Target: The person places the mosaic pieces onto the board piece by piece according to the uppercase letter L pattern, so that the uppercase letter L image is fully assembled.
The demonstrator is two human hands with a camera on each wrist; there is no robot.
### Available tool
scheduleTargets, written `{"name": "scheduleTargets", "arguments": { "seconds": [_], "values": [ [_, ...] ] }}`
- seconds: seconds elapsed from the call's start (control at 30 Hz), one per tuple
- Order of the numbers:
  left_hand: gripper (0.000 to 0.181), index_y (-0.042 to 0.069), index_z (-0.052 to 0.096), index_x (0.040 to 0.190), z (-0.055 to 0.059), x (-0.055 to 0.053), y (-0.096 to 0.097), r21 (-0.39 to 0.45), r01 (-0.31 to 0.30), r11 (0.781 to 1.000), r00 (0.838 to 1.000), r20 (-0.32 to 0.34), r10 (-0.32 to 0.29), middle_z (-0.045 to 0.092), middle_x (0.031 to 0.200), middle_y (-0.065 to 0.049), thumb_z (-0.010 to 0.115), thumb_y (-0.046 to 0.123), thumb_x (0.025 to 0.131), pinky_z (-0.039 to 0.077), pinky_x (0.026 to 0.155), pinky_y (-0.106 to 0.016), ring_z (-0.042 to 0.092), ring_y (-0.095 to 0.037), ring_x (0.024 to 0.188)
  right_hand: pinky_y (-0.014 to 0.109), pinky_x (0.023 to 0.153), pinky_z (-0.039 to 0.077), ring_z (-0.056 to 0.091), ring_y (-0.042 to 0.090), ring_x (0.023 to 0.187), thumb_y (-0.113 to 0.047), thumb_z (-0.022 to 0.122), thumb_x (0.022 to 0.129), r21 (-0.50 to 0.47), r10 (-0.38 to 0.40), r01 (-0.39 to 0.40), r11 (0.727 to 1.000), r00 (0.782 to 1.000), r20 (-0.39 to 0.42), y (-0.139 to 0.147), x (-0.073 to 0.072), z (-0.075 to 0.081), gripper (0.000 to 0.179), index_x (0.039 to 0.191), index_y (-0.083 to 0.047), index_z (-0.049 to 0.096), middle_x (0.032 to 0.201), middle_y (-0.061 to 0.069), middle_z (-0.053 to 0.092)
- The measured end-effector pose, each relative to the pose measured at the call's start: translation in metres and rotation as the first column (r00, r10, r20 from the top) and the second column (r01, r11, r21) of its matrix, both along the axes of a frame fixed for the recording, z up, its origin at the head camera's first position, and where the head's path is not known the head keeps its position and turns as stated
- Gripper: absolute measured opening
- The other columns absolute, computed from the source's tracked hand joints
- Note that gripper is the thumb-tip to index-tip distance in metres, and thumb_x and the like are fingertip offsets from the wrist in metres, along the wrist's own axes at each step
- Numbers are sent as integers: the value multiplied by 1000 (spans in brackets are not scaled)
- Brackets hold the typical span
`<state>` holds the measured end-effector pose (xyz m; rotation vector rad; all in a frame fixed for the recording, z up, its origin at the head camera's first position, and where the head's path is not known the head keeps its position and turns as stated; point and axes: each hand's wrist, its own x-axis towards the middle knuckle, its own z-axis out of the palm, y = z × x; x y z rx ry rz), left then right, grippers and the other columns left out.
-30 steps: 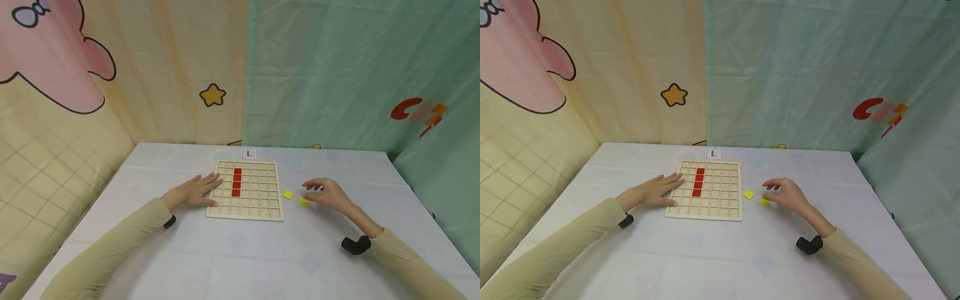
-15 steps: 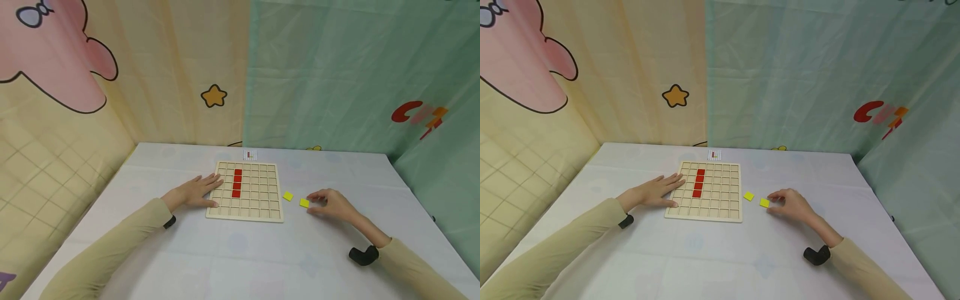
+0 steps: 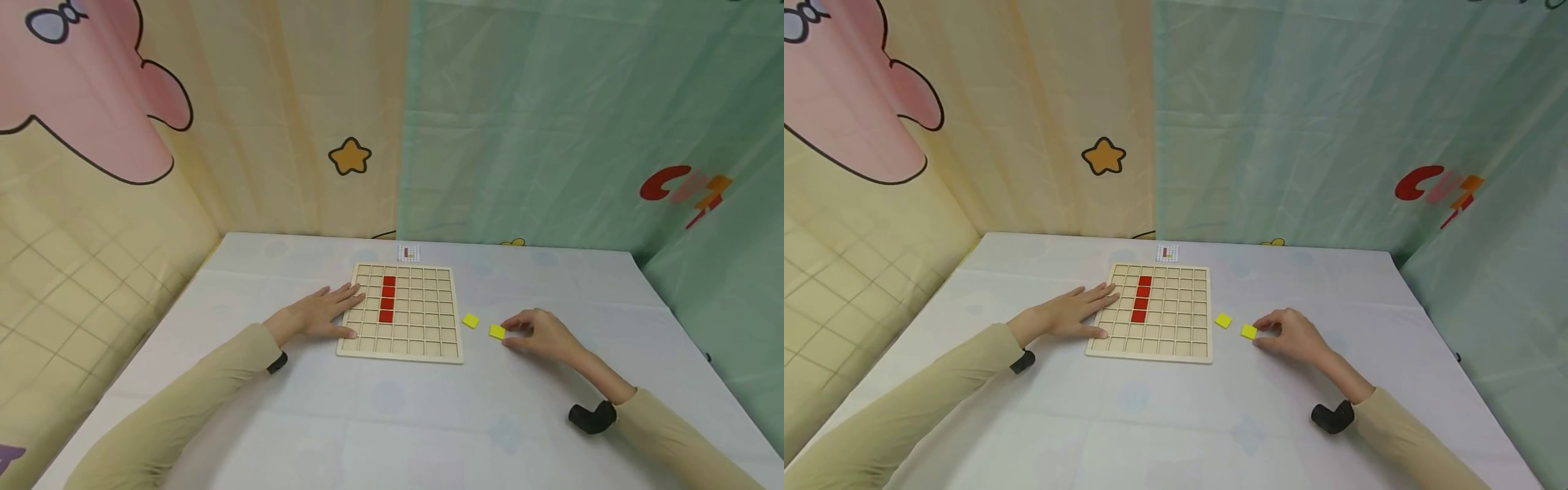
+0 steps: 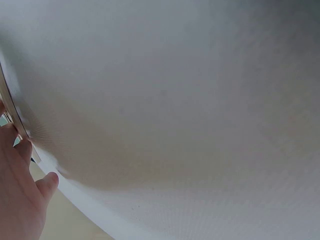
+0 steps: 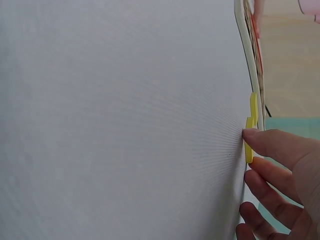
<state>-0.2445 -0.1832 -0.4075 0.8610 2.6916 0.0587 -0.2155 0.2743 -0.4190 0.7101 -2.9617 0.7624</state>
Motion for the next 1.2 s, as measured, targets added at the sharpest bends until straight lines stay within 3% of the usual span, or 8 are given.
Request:
{"name": "scheduleTargets", "arguments": {
  "seconds": [0.6, 1.0, 1.2],
  "values": [
    [89, 19, 12, 156, 1, 1, 0, 8, 2, 1000, 1000, 11, -2, 5, 164, -5, 48, 66, 89, 11, 120, -55, 6, -26, 151, 25, 69, 48, 59, 13, 80, -27, 81, 77, 14, -46, 46, 999, 999, 0, -6, 2, -1, 27, 97, -10, 76, 89, 0, 73],
    [89, 20, 13, 156, 3, 1, 0, 14, -3, 1000, 1000, 13, 3, 6, 164, -4, 48, 66, 89, 10, 120, -55, 6, -26, 151, 26, 67, 46, 56, 12, 78, -23, 78, 79, 50, -86, 87, 995, 996, -22, -10, 1, 1, 26, 100, -8, 76, 91, 2, 73],
    [89, 20, 13, 156, 4, 2, 1, 17, -5, 1000, 1000, 18, 5, 6, 164, -4, 48, 66, 89, 10, 120, -55, 6, -26, 151, 29, 67, 48, 61, 17, 81, -18, 75, 79, 22, -91, 92, 995, 994, -52, -16, -1, 3, 24, 101, -8, 76, 94, 4, 74]
  ]
}}
